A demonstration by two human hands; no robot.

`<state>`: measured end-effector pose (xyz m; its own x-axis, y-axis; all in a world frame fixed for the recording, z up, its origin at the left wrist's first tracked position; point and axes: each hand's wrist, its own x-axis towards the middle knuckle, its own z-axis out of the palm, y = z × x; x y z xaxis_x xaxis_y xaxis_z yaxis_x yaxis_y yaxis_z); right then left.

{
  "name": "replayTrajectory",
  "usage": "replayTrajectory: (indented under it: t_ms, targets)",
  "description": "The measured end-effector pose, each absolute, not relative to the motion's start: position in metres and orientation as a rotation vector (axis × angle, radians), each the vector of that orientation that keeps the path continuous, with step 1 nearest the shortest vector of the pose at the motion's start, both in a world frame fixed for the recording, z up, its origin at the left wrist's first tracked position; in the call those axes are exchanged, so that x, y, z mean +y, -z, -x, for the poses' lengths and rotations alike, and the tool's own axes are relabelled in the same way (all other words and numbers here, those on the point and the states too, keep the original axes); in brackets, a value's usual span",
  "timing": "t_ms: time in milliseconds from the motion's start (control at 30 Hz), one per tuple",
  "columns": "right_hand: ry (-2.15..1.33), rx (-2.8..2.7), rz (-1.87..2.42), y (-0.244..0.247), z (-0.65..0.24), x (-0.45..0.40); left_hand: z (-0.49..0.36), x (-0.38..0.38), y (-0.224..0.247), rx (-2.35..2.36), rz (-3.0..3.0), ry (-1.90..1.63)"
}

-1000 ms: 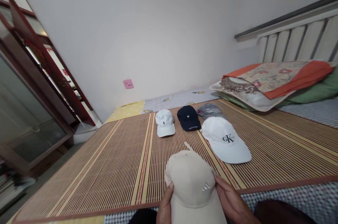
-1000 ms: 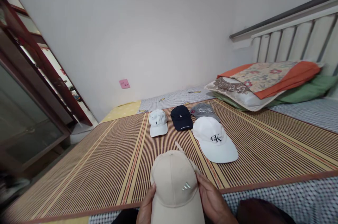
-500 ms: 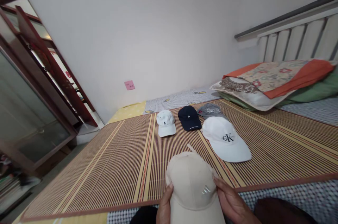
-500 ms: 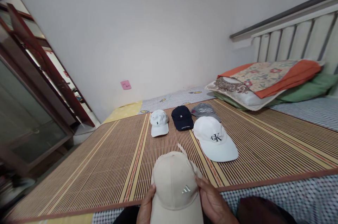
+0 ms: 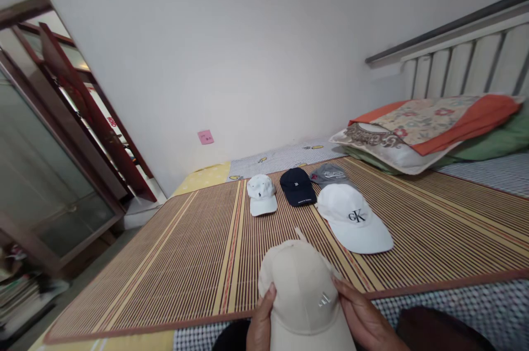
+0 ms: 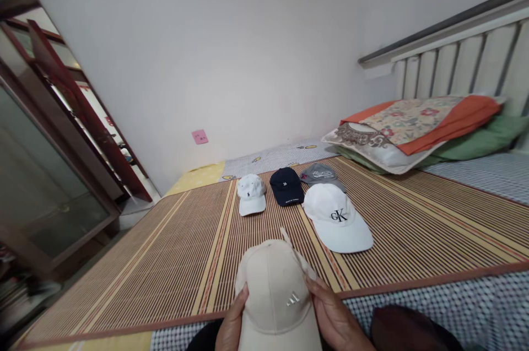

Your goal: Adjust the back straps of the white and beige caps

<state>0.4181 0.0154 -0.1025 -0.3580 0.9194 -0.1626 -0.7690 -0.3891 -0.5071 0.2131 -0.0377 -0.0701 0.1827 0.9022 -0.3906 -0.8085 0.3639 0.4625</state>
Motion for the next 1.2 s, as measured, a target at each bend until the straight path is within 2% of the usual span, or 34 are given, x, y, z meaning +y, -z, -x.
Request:
replayTrajectory:
  t_ms: [333, 467, 733, 1000, 1200]
  targets:
    - [-1.908, -0.416, 0.475, 0.088, -0.422, 0.015, -0.219, -0.027, 0.04, 0.908, -0.197, -1.385]
    - [-1.853, -0.467, 0.525, 0.086, -0.426, 0.018, -0.22, -0.023, 0.048, 0.879, -0.172, -1.383]
    - [-1.98, -0.438, 0.523, 0.067, -0.409, 0.005, -0.197, -0.045, 0.057, 0.887, -0.138, -1.357]
    - [-1.929, -0.363, 0.541, 0.023, -0.406, -0.014, -0.19, -0.042, 0.062, 0.501, -0.322, -1.168]
    - [-1.819, -0.342, 0.616, 0.005, -0.399, -0.011, -0.182, -0.037, 0.076, 0.426, -0.346, -1.108]
